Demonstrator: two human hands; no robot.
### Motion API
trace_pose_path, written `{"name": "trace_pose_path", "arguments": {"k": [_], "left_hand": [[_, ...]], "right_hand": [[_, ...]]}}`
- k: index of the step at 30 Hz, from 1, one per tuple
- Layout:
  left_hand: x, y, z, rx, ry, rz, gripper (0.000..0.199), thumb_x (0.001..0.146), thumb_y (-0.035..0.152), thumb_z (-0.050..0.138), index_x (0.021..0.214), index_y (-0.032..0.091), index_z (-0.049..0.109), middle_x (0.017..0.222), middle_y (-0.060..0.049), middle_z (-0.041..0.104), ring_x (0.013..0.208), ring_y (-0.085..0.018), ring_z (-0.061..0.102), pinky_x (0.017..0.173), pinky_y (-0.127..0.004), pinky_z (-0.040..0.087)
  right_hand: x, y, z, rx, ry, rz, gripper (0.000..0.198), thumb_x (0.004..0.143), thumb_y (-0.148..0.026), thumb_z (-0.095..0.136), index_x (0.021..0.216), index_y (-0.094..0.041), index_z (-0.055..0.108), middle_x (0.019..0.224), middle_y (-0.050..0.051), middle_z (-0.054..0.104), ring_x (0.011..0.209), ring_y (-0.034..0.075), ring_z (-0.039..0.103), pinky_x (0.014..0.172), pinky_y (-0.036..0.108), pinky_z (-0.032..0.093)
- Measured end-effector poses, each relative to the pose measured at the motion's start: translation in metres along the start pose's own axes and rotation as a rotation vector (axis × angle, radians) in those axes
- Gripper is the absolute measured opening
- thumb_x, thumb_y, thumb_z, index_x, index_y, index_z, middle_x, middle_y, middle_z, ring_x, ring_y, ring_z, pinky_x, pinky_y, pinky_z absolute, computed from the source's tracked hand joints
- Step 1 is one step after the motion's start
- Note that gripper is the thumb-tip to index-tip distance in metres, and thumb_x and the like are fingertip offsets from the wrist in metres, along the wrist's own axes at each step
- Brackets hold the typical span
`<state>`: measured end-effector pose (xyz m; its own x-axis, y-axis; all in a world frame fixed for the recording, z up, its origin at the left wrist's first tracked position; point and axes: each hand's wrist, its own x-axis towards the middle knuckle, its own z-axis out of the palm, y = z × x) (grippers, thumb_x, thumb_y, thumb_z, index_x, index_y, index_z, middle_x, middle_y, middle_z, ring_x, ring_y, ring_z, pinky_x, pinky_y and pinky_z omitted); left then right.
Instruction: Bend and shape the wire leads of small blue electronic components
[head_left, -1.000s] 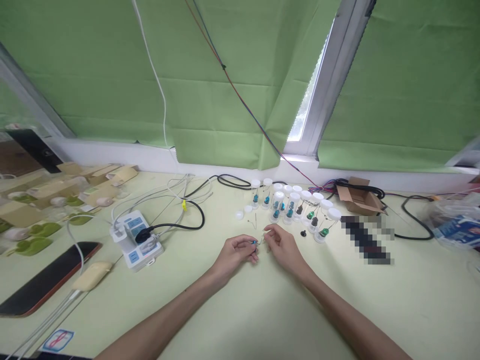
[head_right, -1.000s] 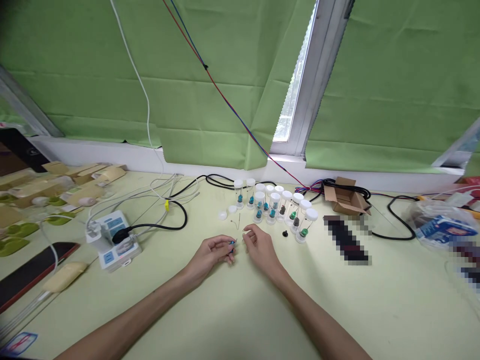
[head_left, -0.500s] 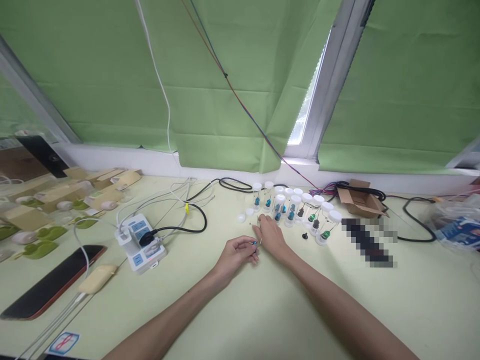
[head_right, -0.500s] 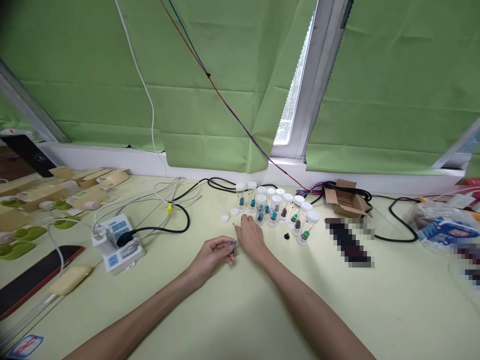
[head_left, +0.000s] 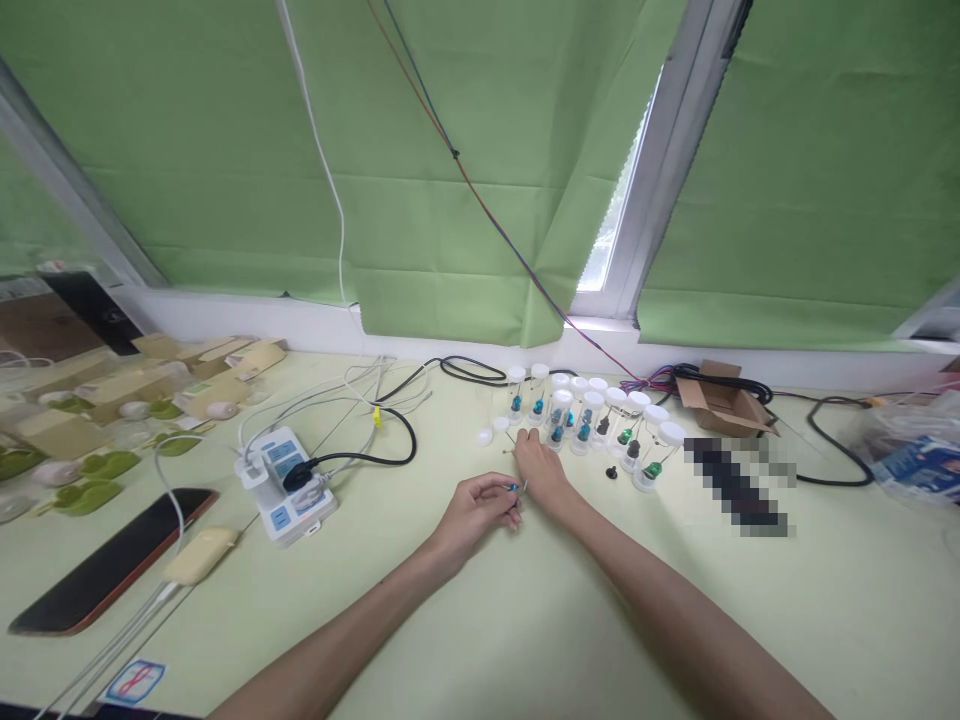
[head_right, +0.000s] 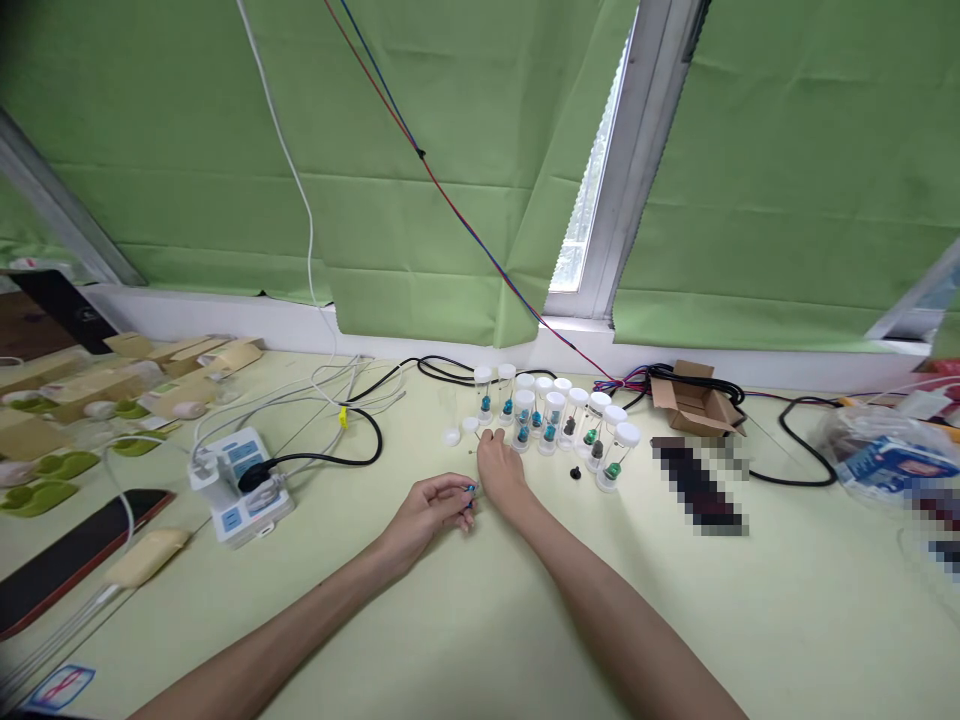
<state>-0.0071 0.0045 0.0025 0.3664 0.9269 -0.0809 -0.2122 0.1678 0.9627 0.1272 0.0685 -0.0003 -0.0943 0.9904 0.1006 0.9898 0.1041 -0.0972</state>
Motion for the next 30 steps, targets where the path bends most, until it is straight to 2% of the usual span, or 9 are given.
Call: {"name": "trace_pose_path", "arguments": {"k": [3,8,13,21,25,30], "left_hand": [[0.0,0.0,0.0,0.001,-0.008,0.006,0.03,0.07,0.031,0.075,0.09,0.011,0.067,0.069,-0.006,0.065,0.061,-0.016,0.063,0.061,-0.03,0.051],[0.001,-0.002,-0.001,0.01,-0.022,0.017,0.03,0.072,0.032,0.074,0.092,0.011,0.067,0.069,-0.006,0.065,0.061,-0.016,0.063,0.061,-0.03,0.051],[0.002,-0.003,-0.002,0.005,-0.02,0.028,0.03,0.071,0.033,0.074,0.092,0.011,0.067,0.069,-0.006,0.066,0.062,-0.016,0.063,0.061,-0.03,0.052],[0.002,0.002,0.0,0.004,0.016,0.011,0.033,0.067,0.032,0.077,0.09,0.011,0.067,0.067,-0.006,0.066,0.059,-0.016,0.062,0.06,-0.03,0.051],[0.002,0.004,0.001,0.021,0.013,0.01,0.032,0.068,0.032,0.076,0.09,0.011,0.067,0.066,-0.005,0.065,0.06,-0.016,0.062,0.06,-0.03,0.051],[0.0,0.005,0.003,0.046,0.012,0.007,0.031,0.069,0.033,0.076,0.09,0.012,0.067,0.065,-0.004,0.064,0.059,-0.016,0.062,0.06,-0.03,0.05]], "right_hand": [[-0.001,-0.003,0.001,-0.025,0.002,-0.009,0.025,0.091,-0.002,0.032,0.108,-0.009,0.05,0.108,0.02,0.055,0.084,0.024,0.068,0.064,0.03,0.052],[-0.004,-0.006,0.003,-0.049,0.007,-0.037,0.02,0.095,-0.008,0.033,0.106,-0.01,0.049,0.106,0.018,0.054,0.086,0.024,0.068,0.064,0.029,0.053],[-0.009,-0.003,-0.001,-0.058,0.005,-0.05,0.023,0.09,0.0,0.035,0.104,-0.012,0.049,0.106,0.017,0.054,0.085,0.023,0.067,0.065,0.029,0.052],[-0.028,0.01,-0.011,-0.011,0.027,-0.043,0.028,0.085,0.003,0.034,0.105,-0.013,0.046,0.105,0.015,0.055,0.082,0.023,0.065,0.061,0.028,0.046],[-0.043,0.024,-0.01,0.194,0.077,-0.009,0.028,0.081,0.002,0.033,0.099,-0.014,0.047,0.089,0.009,0.059,0.07,0.02,0.059,0.057,0.027,0.038],[-0.06,0.041,-0.008,0.576,0.306,-0.112,0.022,0.092,-0.014,0.027,0.084,-0.018,0.048,0.071,0.002,0.053,0.063,0.017,0.05,0.06,0.026,0.036]]}}
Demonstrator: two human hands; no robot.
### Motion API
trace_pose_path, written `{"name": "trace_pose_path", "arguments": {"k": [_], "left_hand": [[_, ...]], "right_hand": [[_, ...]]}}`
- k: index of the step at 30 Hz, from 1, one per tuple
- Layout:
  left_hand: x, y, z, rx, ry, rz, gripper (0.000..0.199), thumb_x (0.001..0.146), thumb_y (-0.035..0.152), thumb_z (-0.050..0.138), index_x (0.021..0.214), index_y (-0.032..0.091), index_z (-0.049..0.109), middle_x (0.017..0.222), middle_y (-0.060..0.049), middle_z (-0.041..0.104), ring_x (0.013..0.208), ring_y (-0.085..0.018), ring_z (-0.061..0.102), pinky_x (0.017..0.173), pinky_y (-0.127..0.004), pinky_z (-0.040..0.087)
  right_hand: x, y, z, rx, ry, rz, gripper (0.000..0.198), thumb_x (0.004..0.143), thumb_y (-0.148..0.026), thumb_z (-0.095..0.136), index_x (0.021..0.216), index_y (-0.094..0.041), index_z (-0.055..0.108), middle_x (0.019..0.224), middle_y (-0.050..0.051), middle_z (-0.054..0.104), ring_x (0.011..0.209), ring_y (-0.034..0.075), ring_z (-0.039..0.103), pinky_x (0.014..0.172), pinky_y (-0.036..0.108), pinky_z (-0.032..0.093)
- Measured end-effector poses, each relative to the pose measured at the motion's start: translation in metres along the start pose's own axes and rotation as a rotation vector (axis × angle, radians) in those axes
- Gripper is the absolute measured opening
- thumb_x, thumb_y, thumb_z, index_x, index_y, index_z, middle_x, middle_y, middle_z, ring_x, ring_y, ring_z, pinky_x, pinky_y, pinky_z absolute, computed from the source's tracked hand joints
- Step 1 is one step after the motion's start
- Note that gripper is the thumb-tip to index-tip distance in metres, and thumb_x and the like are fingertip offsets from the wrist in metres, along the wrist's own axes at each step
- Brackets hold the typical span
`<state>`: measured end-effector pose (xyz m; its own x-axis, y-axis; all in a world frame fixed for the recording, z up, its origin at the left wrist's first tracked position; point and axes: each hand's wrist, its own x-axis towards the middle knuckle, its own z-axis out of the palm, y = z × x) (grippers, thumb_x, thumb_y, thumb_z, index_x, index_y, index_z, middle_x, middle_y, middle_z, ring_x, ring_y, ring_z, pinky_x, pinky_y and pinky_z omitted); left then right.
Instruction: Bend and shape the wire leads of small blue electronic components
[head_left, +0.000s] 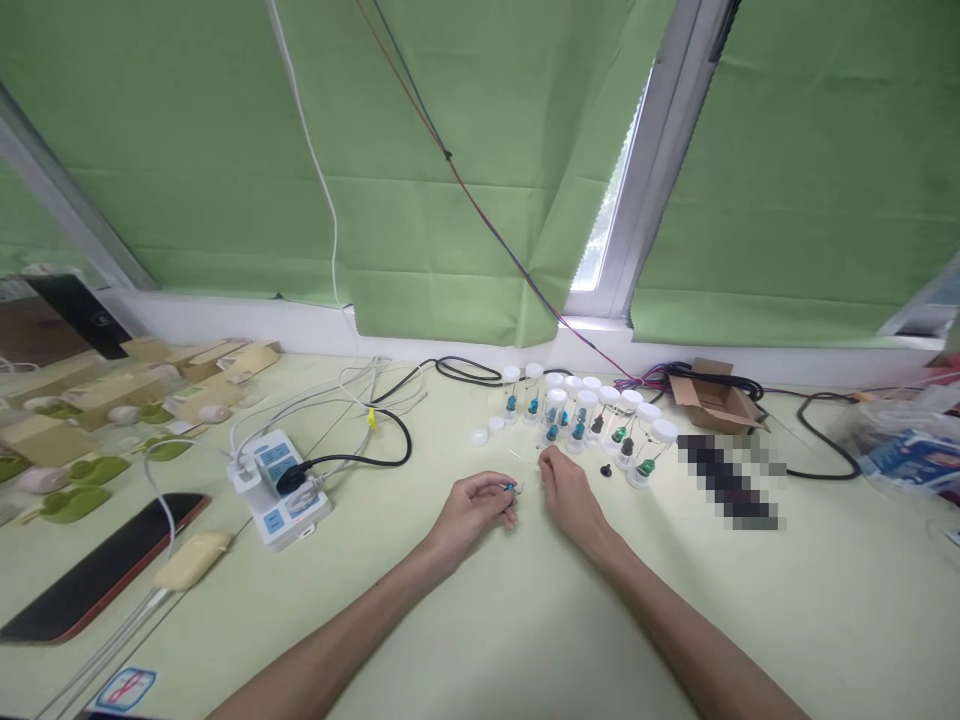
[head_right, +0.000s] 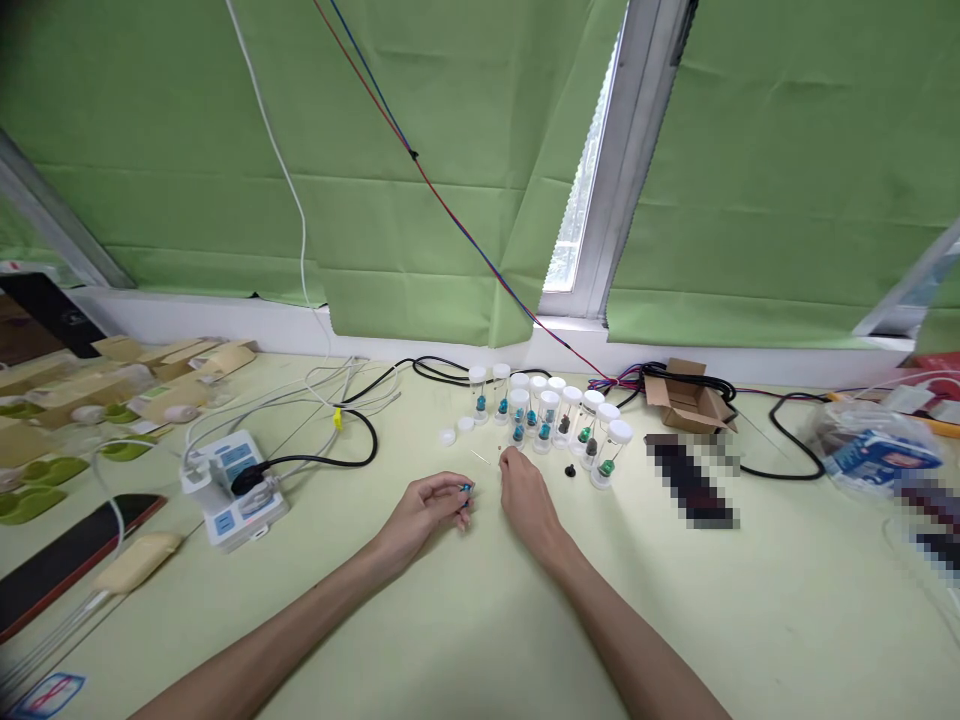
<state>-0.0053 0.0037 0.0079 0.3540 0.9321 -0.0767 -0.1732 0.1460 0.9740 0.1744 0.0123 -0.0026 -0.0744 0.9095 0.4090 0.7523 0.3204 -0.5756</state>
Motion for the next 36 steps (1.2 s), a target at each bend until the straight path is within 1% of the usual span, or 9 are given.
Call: {"name": "trace_pose_path", "arguments": {"k": [4,7,11,13,15,19,25,31,36], "left_hand": [[-0.001,-0.001,0.0,0.011,-0.015,-0.001,0.032,0.069,0.033,0.075,0.091,0.012,0.066,0.069,-0.005,0.065,0.06,-0.017,0.063,0.06,-0.031,0.05],[-0.001,-0.002,-0.001,0.012,-0.036,0.007,0.032,0.071,0.034,0.074,0.093,0.012,0.066,0.069,-0.005,0.065,0.061,-0.017,0.063,0.06,-0.03,0.05],[-0.002,-0.002,-0.001,0.014,-0.058,0.0,0.033,0.071,0.034,0.074,0.095,0.013,0.066,0.071,-0.005,0.064,0.061,-0.016,0.063,0.059,-0.03,0.05],[-0.002,-0.001,0.0,0.009,-0.076,-0.007,0.033,0.07,0.034,0.074,0.095,0.013,0.066,0.072,-0.005,0.064,0.061,-0.016,0.063,0.058,-0.029,0.05],[-0.002,-0.001,0.001,0.007,-0.091,-0.015,0.033,0.07,0.034,0.075,0.094,0.013,0.066,0.073,-0.005,0.064,0.059,-0.016,0.062,0.057,-0.029,0.05],[-0.002,-0.003,0.001,0.028,-0.124,-0.019,0.031,0.072,0.033,0.074,0.093,0.012,0.065,0.072,-0.005,0.063,0.059,-0.016,0.062,0.057,-0.029,0.05],[-0.002,-0.006,0.0,0.039,-0.164,0.002,0.028,0.076,0.032,0.071,0.095,0.012,0.065,0.072,-0.005,0.063,0.059,-0.016,0.063,0.058,-0.03,0.05],[-0.002,-0.006,0.0,0.045,-0.176,0.006,0.029,0.076,0.032,0.07,0.095,0.011,0.064,0.071,-0.005,0.063,0.059,-0.015,0.062,0.058,-0.03,0.051],[-0.002,-0.007,0.0,0.042,-0.196,-0.002,0.028,0.076,0.03,0.07,0.095,0.01,0.064,0.07,-0.004,0.062,0.059,-0.016,0.063,0.058,-0.03,0.051]], "right_hand": [[-0.004,0.0,-0.01,0.247,0.057,-0.012,0.023,0.095,-0.025,0.032,0.085,-0.019,0.052,0.072,0.002,0.055,0.065,0.016,0.051,0.063,0.026,0.038],[-0.002,-0.002,-0.014,0.326,0.073,-0.011,0.024,0.095,-0.03,0.036,0.085,-0.02,0.056,0.073,0.002,0.056,0.066,0.017,0.052,0.064,0.027,0.039],[0.002,0.003,-0.018,0.305,0.042,-0.1,0.026,0.095,-0.028,0.037,0.084,-0.02,0.059,0.075,0.003,0.057,0.069,0.017,0.053,0.068,0.028,0.04],[0.004,0.007,-0.021,0.298,0.0,-0.15,0.026,0.094,-0.025,0.037,0.083,-0.02,0.059,0.077,0.004,0.059,0.071,0.017,0.054,0.068,0.027,0.04],[0.006,0.012,-0.025,0.286,-0.045,-0.176,0.025,0.093,-0.024,0.038,0.082,-0.019,0.06,0.073,0.003,0.058,0.069,0.017,0.053,0.067,0.027,0.039],[0.01,0.016,-0.036,0.263,-0.114,-0.184,0.025,0.092,-0.023,0.039,0.081,-0.019,0.061,0.068,0.002,0.055,0.065,0.016,0.051,0.065,0.027,0.039],[0.012,0.017,-0.049,0.263,-0.187,-0.207,0.026,0.09,-0.018,0.04,0.076,-0.019,0.061,0.068,0.001,0.057,0.065,0.015,0.052,0.067,0.026,0.039],[0.012,0.018,-0.05,0.236,-0.224,-0.218,0.024,0.089,-0.014,0.043,0.072,-0.019,0.06,0.066,0.0,0.054,0.063,0.014,0.049,0.064,0.025,0.038],[0.012,0.021,-0.05,0.236,-0.229,-0.224,0.023,0.089,-0.012,0.044,0.074,-0.019,0.059,0.064,-0.001,0.051,0.062,0.013,0.048,0.063,0.024,0.038]]}}
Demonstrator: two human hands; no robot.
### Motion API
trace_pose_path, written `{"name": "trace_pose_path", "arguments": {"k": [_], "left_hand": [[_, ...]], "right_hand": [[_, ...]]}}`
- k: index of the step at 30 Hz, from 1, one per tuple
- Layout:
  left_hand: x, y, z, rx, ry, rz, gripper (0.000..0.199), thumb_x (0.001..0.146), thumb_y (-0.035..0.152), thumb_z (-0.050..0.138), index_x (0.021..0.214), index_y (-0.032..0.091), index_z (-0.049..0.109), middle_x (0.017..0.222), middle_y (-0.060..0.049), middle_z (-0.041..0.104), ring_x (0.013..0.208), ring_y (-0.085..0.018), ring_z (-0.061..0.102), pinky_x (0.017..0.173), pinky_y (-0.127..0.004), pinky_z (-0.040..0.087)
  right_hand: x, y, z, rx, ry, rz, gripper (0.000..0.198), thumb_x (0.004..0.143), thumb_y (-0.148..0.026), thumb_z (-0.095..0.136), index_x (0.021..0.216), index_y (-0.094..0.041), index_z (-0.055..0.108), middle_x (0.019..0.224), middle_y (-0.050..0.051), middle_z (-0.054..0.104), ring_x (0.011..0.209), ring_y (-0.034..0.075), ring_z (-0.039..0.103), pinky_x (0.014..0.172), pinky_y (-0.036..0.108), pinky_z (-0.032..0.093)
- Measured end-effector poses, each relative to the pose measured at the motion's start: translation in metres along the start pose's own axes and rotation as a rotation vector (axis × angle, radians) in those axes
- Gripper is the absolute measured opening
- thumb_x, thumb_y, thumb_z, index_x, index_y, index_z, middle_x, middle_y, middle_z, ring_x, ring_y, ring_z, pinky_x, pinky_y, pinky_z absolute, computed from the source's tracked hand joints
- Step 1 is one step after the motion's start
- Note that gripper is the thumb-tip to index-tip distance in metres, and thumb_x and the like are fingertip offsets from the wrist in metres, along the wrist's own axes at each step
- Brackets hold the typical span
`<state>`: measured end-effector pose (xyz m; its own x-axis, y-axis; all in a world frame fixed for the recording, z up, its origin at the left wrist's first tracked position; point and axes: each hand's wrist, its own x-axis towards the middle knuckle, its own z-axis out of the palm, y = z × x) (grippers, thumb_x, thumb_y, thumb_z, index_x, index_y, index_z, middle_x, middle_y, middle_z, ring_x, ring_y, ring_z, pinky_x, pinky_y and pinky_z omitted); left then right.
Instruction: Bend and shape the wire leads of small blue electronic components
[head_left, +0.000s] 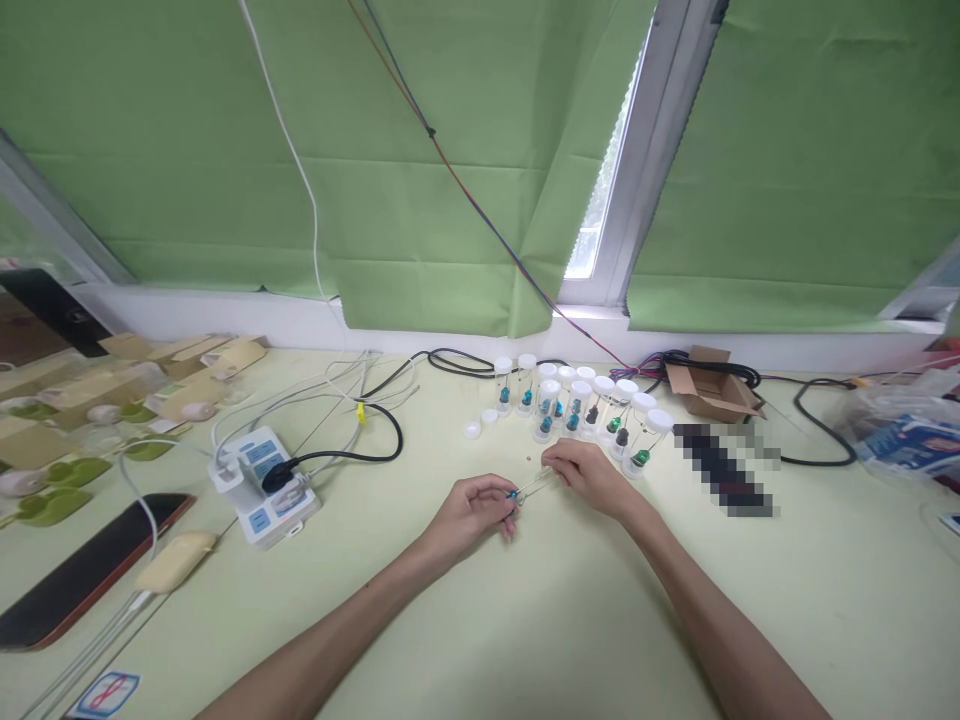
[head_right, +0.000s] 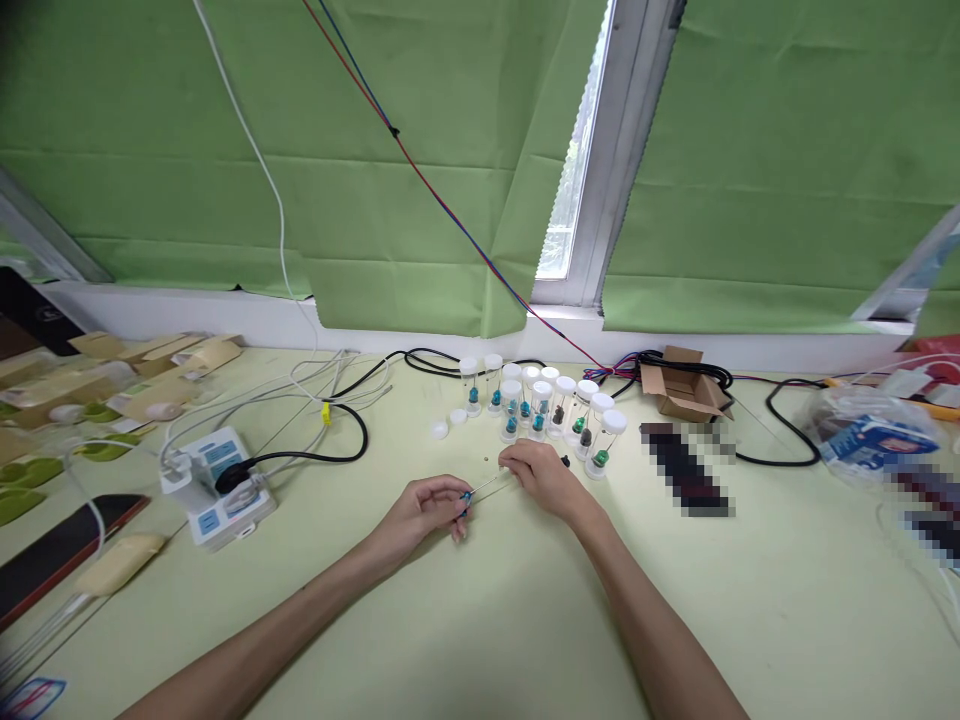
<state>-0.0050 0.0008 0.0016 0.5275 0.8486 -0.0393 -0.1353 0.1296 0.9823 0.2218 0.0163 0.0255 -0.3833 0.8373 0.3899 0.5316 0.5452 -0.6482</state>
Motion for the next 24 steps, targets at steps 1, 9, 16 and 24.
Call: {"name": "trace_pose_path", "arguments": {"k": [1,9,16,24], "left_hand": [[0.0,0.0,0.0,-0.002,-0.003,-0.004,0.027,0.077,0.03,0.07,0.095,0.011,0.064,0.07,-0.004,0.062,0.059,-0.016,0.063,0.058,-0.03,0.051],[-0.001,0.003,0.003,-0.011,-0.005,-0.025,0.029,0.074,0.03,0.073,0.092,0.01,0.064,0.07,-0.004,0.063,0.058,-0.016,0.063,0.056,-0.03,0.051],[-0.001,0.003,0.003,-0.014,-0.015,-0.055,0.031,0.071,0.031,0.075,0.091,0.01,0.064,0.069,-0.004,0.063,0.057,-0.017,0.064,0.055,-0.03,0.051],[-0.002,0.004,0.005,-0.029,-0.048,-0.098,0.032,0.069,0.031,0.076,0.09,0.01,0.064,0.068,-0.005,0.064,0.055,-0.017,0.064,0.055,-0.031,0.051]], "right_hand": [[0.0,0.0,0.0,-0.002,0.0,-0.004,0.023,0.089,-0.011,0.044,0.074,-0.019,0.059,0.064,-0.001,0.051,0.062,0.013,0.048,0.063,0.024,0.038],[0.0,-0.001,0.0,-0.012,-0.012,-0.031,0.024,0.089,-0.01,0.044,0.072,-0.018,0.058,0.061,-0.002,0.047,0.061,0.013,0.048,0.063,0.024,0.038],[0.0,-0.004,-0.002,-0.016,-0.025,-0.05,0.027,0.092,-0.017,0.045,0.07,-0.019,0.06,0.061,-0.002,0.048,0.061,0.013,0.049,0.062,0.025,0.038],[0.0,0.004,0.015,0.081,0.097,-0.024,0.016,0.091,-0.019,0.05,0.084,-0.019,0.064,0.063,-0.001,0.054,0.059,0.013,0.051,0.061,0.025,0.041]]}}
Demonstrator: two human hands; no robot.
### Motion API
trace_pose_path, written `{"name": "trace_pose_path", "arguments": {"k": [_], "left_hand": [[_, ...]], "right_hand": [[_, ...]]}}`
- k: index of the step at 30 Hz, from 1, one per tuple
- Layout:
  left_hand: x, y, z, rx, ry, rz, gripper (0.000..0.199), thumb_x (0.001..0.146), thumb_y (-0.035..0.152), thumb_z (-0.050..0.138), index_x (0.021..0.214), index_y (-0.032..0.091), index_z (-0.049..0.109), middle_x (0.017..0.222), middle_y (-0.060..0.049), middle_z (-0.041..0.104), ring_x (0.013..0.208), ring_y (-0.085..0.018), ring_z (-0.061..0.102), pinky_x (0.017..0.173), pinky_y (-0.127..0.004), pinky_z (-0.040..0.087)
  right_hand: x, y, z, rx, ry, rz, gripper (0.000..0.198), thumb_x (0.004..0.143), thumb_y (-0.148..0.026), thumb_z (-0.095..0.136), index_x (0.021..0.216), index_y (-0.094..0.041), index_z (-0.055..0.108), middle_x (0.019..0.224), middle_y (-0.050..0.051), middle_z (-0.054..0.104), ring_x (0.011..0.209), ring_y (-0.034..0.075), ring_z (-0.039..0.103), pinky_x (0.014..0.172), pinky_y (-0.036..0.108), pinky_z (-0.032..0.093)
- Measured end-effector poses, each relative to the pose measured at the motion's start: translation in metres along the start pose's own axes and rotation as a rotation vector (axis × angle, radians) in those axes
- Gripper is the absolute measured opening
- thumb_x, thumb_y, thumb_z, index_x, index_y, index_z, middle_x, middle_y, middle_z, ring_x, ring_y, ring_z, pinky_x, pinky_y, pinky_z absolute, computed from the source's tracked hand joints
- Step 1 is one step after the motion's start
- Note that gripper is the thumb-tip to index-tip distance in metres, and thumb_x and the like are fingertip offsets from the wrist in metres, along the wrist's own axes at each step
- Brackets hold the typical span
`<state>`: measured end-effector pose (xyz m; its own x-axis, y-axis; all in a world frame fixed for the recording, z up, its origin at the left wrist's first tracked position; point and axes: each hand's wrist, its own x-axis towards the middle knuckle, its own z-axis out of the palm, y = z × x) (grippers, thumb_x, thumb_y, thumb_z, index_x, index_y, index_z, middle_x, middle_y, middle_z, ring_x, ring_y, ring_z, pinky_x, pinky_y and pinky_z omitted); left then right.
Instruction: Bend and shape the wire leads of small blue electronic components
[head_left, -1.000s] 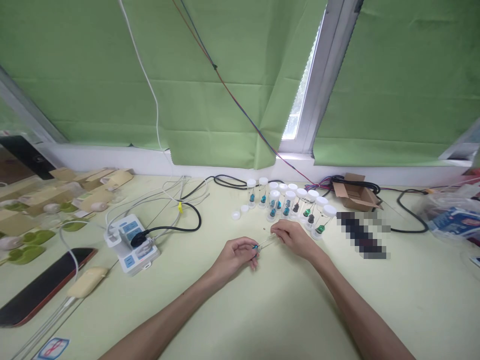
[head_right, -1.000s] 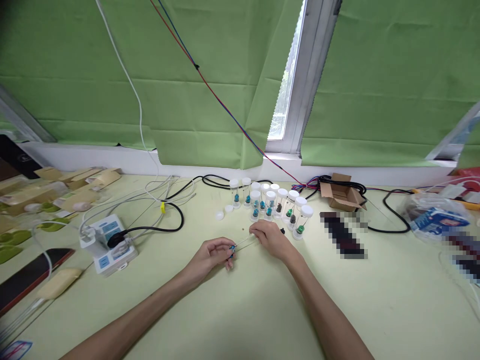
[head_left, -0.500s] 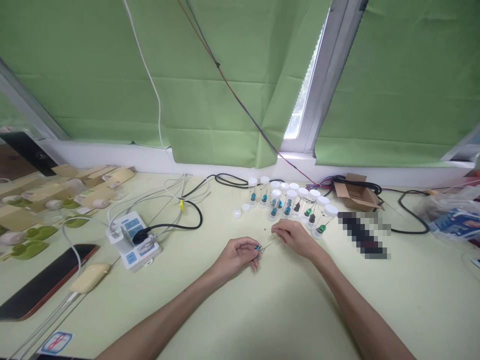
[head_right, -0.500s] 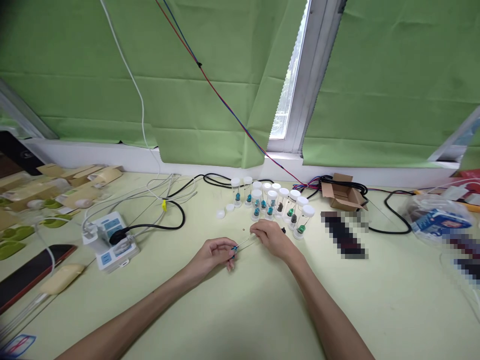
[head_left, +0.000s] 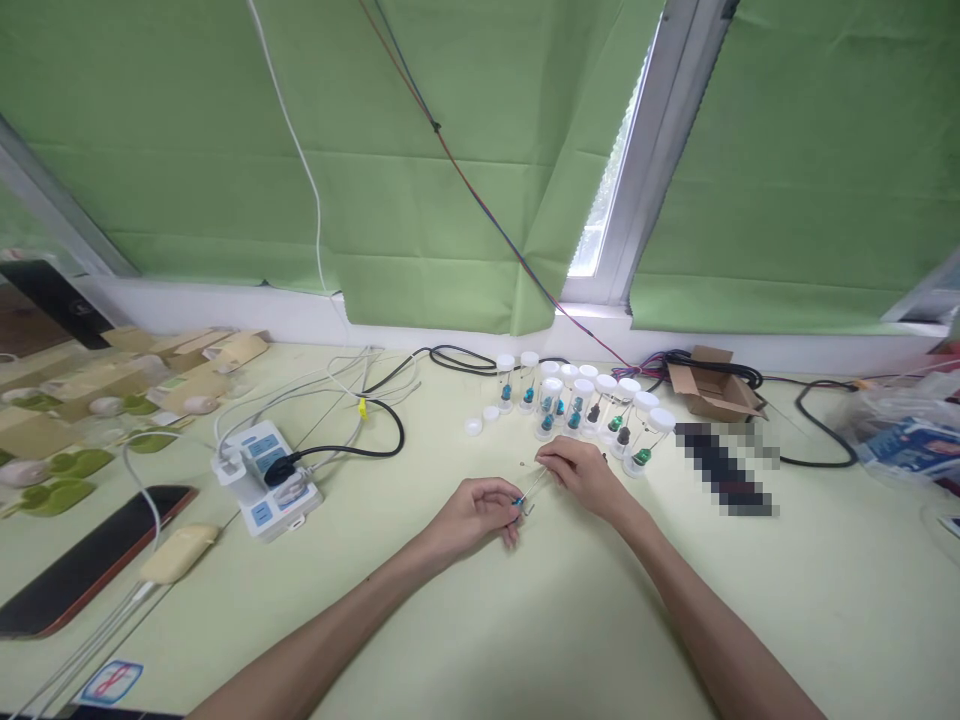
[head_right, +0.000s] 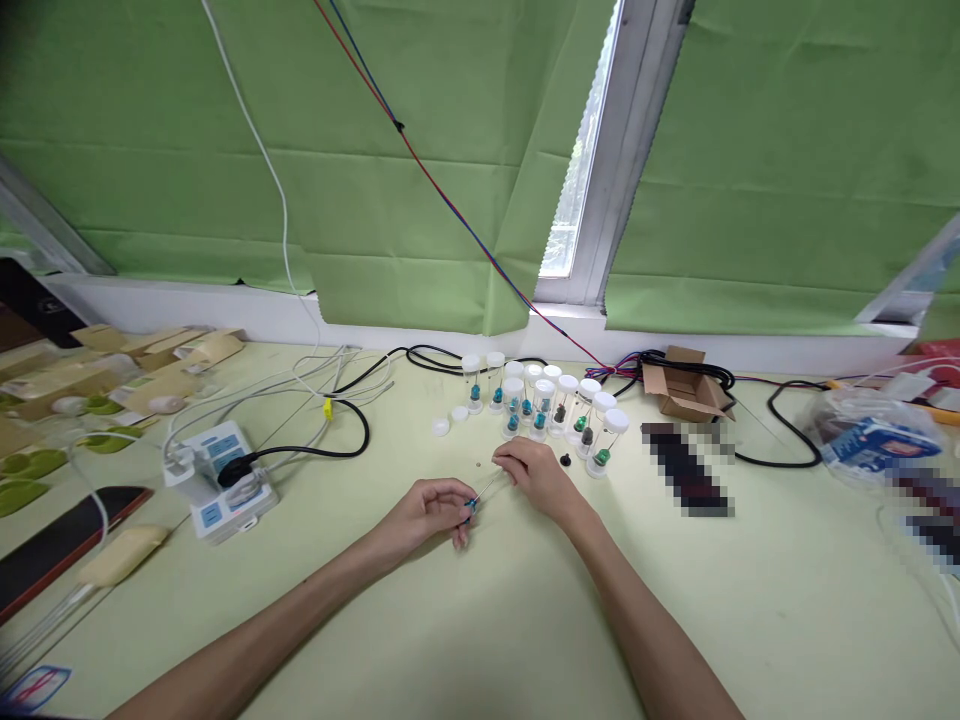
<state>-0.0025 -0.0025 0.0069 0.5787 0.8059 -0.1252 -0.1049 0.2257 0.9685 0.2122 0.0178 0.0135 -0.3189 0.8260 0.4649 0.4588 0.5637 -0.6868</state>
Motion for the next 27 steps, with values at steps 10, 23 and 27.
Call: {"name": "trace_pose_path", "arguments": {"k": [10,23,27], "left_hand": [[-0.002,-0.006,0.0,-0.065,-0.039,-0.031,0.035,0.071,0.028,0.076,0.099,0.01,0.066,0.076,-0.008,0.066,0.061,-0.019,0.066,0.06,-0.033,0.053],[-0.002,-0.007,0.0,-0.101,0.006,-0.06,0.036,0.07,0.029,0.077,0.099,0.01,0.068,0.077,-0.008,0.066,0.064,-0.018,0.067,0.064,-0.032,0.052],[-0.002,-0.005,-0.001,-0.098,0.026,-0.037,0.035,0.069,0.03,0.077,0.097,0.011,0.069,0.076,-0.008,0.066,0.065,-0.018,0.066,0.064,-0.032,0.052]], "right_hand": [[0.0,-0.009,0.02,0.063,0.122,-0.005,0.017,0.091,-0.021,0.05,0.082,-0.019,0.064,0.059,-0.002,0.051,0.057,0.013,0.051,0.061,0.025,0.042],[-0.003,-0.011,0.028,0.002,0.16,-0.027,0.021,0.095,-0.026,0.044,0.092,-0.019,0.063,0.076,0.004,0.061,0.065,0.015,0.056,0.066,0.028,0.046],[-0.004,-0.013,0.029,0.022,0.174,-0.013,0.021,0.094,-0.027,0.045,0.108,-0.02,0.059,0.093,0.007,0.062,0.066,0.014,0.057,0.064,0.028,0.048]]}}
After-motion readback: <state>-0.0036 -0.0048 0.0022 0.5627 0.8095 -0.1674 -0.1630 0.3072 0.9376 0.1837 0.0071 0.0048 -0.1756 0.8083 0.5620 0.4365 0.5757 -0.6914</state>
